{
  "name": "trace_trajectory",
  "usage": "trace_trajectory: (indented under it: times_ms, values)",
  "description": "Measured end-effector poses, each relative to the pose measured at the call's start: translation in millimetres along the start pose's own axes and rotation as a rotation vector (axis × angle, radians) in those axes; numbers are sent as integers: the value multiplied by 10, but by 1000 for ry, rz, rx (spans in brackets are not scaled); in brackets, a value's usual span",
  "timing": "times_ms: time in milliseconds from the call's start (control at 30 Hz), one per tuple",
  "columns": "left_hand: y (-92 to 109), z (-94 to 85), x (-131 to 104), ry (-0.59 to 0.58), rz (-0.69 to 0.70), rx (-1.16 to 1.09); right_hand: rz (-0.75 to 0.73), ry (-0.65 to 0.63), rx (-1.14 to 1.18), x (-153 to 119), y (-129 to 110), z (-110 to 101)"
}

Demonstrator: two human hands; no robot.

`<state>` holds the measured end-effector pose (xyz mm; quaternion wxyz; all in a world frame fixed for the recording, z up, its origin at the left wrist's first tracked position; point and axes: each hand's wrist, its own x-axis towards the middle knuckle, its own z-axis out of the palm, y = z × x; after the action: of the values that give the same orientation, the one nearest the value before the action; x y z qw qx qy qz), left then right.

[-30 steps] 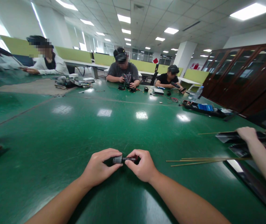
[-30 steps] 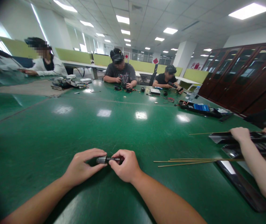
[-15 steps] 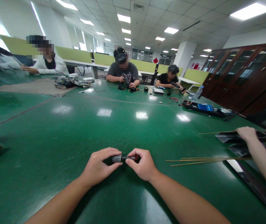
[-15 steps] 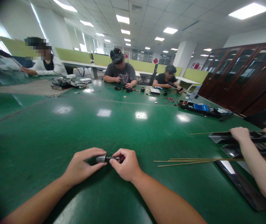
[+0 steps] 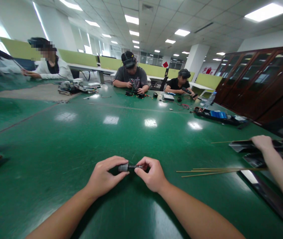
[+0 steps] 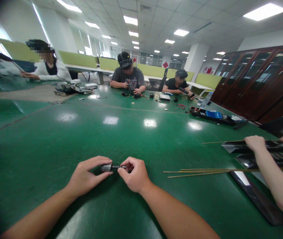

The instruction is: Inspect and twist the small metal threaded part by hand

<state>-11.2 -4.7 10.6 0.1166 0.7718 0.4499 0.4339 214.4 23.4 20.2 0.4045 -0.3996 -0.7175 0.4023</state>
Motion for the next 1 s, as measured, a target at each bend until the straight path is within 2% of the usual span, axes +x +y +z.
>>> trace_trajectory:
  times_ms: [1000]
  values:
    - [-5,-33,31,50,-27,16,20,24,60,32,77,-10]
